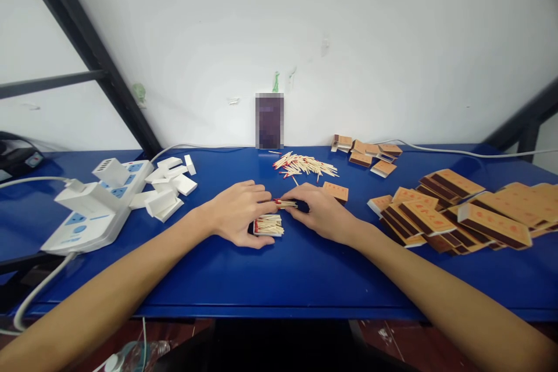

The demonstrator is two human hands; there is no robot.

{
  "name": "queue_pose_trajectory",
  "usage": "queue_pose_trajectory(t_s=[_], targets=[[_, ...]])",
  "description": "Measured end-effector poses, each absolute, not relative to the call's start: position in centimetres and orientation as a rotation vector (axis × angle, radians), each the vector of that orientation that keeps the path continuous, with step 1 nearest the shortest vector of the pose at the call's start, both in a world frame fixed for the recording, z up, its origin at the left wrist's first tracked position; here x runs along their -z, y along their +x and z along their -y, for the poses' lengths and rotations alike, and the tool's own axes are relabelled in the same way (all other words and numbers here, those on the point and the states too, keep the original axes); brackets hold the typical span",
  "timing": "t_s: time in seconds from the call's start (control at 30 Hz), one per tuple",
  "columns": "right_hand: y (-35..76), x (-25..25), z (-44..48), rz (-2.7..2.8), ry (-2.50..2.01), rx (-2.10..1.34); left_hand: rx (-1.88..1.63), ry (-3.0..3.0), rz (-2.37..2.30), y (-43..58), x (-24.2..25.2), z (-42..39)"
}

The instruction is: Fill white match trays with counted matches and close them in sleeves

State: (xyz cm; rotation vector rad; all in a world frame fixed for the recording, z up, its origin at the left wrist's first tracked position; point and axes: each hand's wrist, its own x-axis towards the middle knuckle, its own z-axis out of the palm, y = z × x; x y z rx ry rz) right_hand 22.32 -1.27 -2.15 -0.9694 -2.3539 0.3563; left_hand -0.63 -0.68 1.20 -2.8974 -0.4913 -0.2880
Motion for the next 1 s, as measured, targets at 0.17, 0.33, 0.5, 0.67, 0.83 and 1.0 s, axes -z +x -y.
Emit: queue_pose_trajectory(t_s=[0.17,0.33,0.5,0.67,0.83,1.0], targets=[[22.3,2.3,1.0,2.349,-0.939,-0.362,0.430,-2.936,0.433,0.1,-1.3,1.7],[22.4,2.2,1.0,2.354,-0.956,-0.406,0.446,-3.007,0.408,0.1,-0.9,2.0],[22.5,2.1,0.9,2.363,-1.008,-0.431,0.498,-3.107,0.413,-0.1,-0.6,1.7],[22.5,2.2,0.9,2.347,-1.009,-0.402,0.599,-3.175,0.460,-0.1,-0.4,1.5],[22.5,2.3,0.8,2.335,-0.963,-0.390,0.602,-3.153,0.439,0.0,-0.4,1.5],[22.5,2.4,0.8,2.333,-0.960,-0.379,0.584,-3.140,0.406,0.1,-0.3,1.6]])
